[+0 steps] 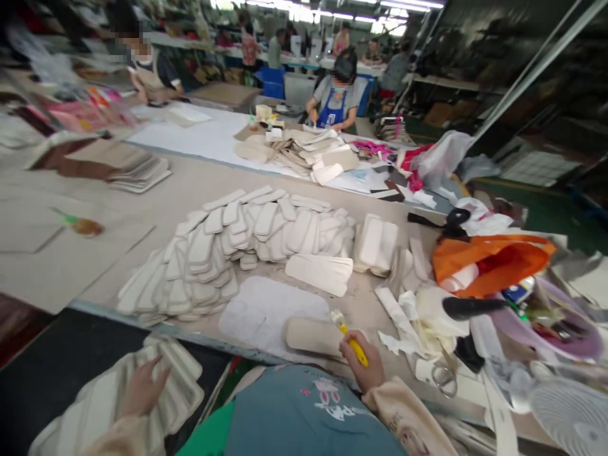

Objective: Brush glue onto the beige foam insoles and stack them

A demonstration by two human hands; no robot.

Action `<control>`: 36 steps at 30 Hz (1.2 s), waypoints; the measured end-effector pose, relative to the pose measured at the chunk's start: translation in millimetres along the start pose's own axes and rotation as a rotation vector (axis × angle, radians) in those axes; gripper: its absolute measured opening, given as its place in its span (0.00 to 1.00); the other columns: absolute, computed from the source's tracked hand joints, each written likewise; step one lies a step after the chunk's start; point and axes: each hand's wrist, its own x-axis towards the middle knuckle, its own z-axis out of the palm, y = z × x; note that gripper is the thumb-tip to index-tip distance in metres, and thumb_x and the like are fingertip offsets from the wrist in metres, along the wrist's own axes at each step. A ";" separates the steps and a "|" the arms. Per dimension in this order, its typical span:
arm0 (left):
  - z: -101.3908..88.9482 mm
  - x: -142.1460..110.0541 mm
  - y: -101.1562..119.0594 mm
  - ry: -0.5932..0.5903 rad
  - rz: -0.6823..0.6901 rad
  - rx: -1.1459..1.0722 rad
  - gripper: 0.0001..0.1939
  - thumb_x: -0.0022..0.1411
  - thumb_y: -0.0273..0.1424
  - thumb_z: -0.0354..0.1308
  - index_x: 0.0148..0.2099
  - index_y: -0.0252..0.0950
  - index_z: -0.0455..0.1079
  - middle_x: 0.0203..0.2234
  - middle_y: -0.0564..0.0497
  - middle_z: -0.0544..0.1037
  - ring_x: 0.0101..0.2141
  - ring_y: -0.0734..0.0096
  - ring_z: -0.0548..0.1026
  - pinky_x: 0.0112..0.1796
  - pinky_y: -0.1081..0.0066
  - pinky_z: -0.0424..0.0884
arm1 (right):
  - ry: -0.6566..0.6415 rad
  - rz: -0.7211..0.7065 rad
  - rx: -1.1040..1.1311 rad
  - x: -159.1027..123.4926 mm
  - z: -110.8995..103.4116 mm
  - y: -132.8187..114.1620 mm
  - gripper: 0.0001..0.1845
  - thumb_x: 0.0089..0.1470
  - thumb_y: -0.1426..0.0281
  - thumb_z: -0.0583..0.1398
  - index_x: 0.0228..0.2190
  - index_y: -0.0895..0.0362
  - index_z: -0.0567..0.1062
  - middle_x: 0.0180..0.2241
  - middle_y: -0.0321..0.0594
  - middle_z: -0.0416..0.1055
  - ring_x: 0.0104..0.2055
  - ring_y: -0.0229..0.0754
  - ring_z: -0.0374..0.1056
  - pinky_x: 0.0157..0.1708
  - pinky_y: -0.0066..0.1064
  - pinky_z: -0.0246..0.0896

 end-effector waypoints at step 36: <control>122.3 -29.6 207.2 -0.443 1.034 0.123 0.34 0.49 0.40 0.62 0.58 0.36 0.62 0.56 0.41 0.68 0.59 0.46 0.60 0.57 0.42 0.54 | -0.150 0.232 0.286 8.4 39.2 53.8 0.09 0.55 0.63 0.55 0.31 0.54 0.73 0.18 0.31 0.67 0.20 0.35 0.62 0.22 0.25 0.61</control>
